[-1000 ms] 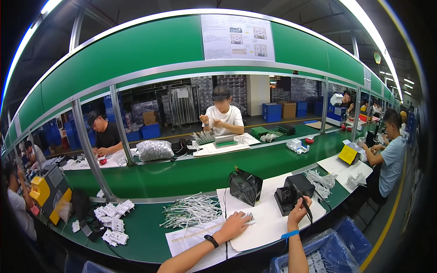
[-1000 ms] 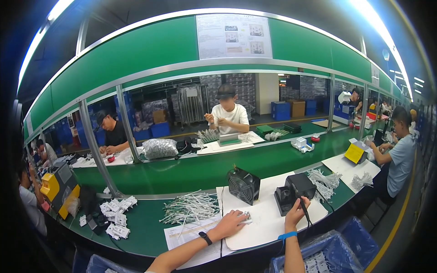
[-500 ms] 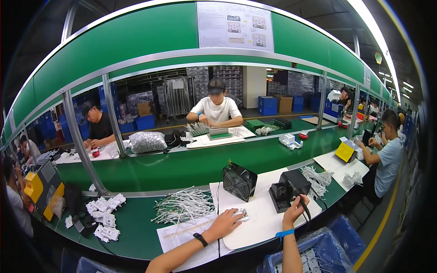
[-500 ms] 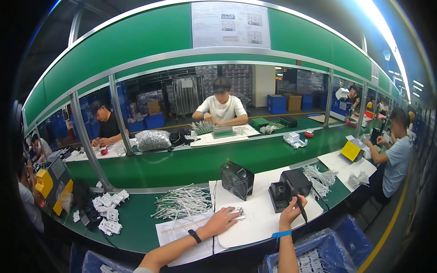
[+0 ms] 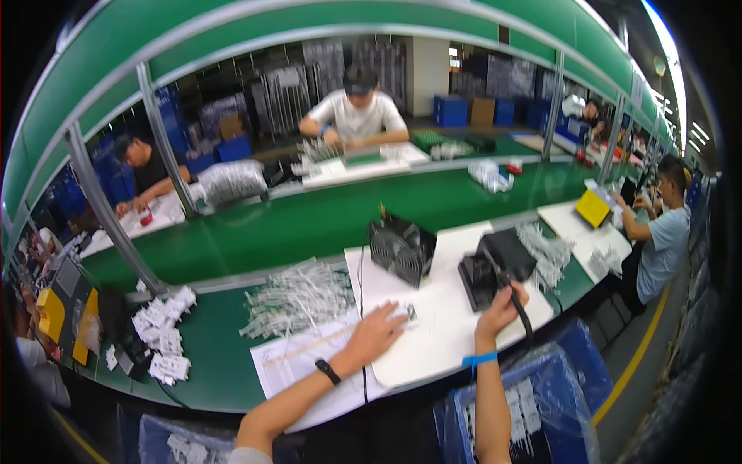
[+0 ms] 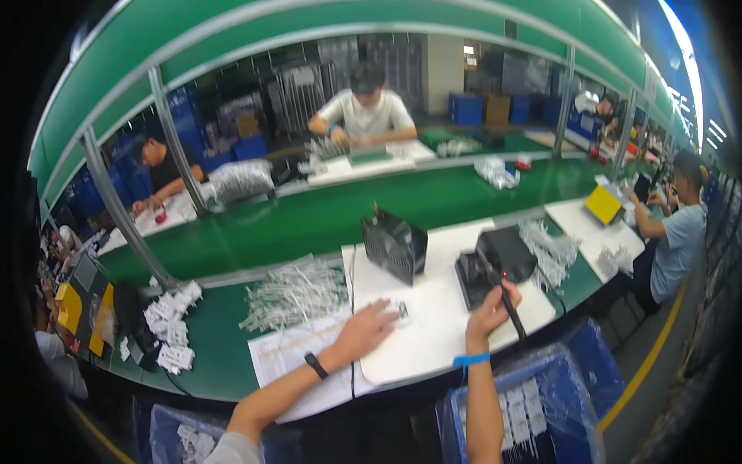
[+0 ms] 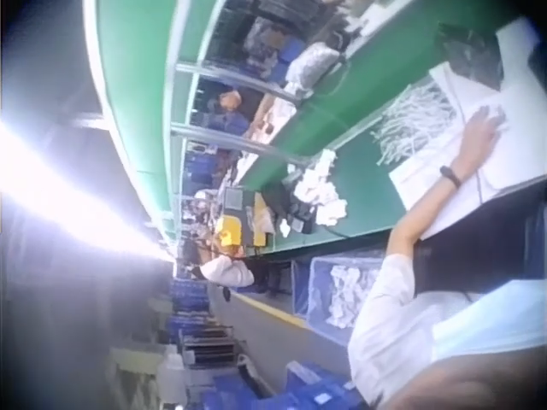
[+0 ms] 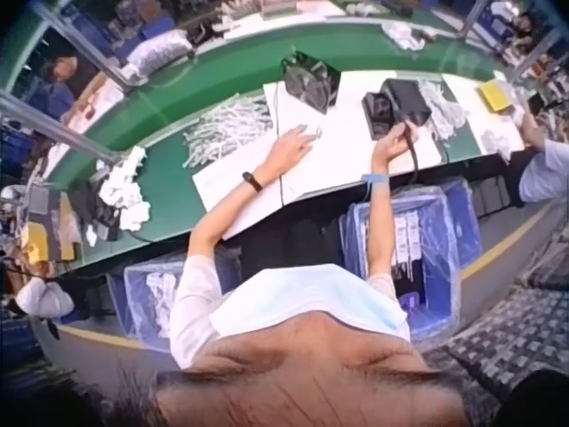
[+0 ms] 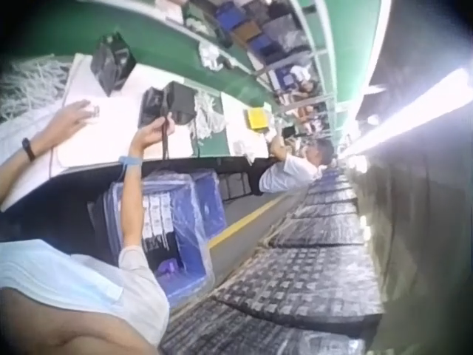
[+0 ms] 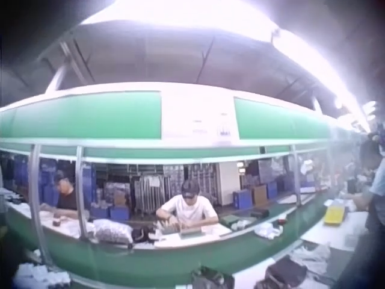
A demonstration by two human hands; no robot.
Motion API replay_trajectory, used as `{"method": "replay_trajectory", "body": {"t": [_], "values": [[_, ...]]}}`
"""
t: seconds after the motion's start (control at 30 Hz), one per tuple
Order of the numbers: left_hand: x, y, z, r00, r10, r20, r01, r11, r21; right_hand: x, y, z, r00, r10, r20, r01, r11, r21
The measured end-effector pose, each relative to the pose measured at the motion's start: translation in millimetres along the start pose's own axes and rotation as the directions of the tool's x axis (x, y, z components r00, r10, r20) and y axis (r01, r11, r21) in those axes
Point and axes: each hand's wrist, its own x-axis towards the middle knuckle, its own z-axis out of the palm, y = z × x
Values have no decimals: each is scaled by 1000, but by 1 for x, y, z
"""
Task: Soldering wires onto small electronic components at an assembly line station.
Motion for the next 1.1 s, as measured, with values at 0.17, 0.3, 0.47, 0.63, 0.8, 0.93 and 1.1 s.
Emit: {"method": "replay_trajectory", "body": {"t": [0.17, 0.3, 0.47, 0.63, 0.8, 0.93, 1.1], "values": [[5, 0, -18, 997, -57, -51, 52, 995, -81, -8, -51, 36, 995, 84, 47, -89, 989, 122], [4, 4, -16, 993, -121, 5, 120, 987, -104, -12, -49, 28, 981, 185, 50, -190, 973, 130], [1, 3, -17, 990, -139, 19, 141, 983, -121, -17, -46, 26, 959, 189, 211, -209, 975, 76], [4, 6, -18, 992, -127, 14, 128, 985, -117, -17, -48, 30, 819, 298, 490, -337, 941, -10], [4, 4, -19, 991, -131, 13, 132, 983, -130, -17, -52, 35, 704, 356, 615, -416, 908, -50], [4, 4, -19, 993, -120, 1, 119, 985, -128, -17, -55, 36, 683, 362, 634, -422, 904, -61], [3, 2, -17, 993, -119, -4, 117, 984, -137, -18, -54, 37, 661, 381, 646, -431, 898, -89]]}}
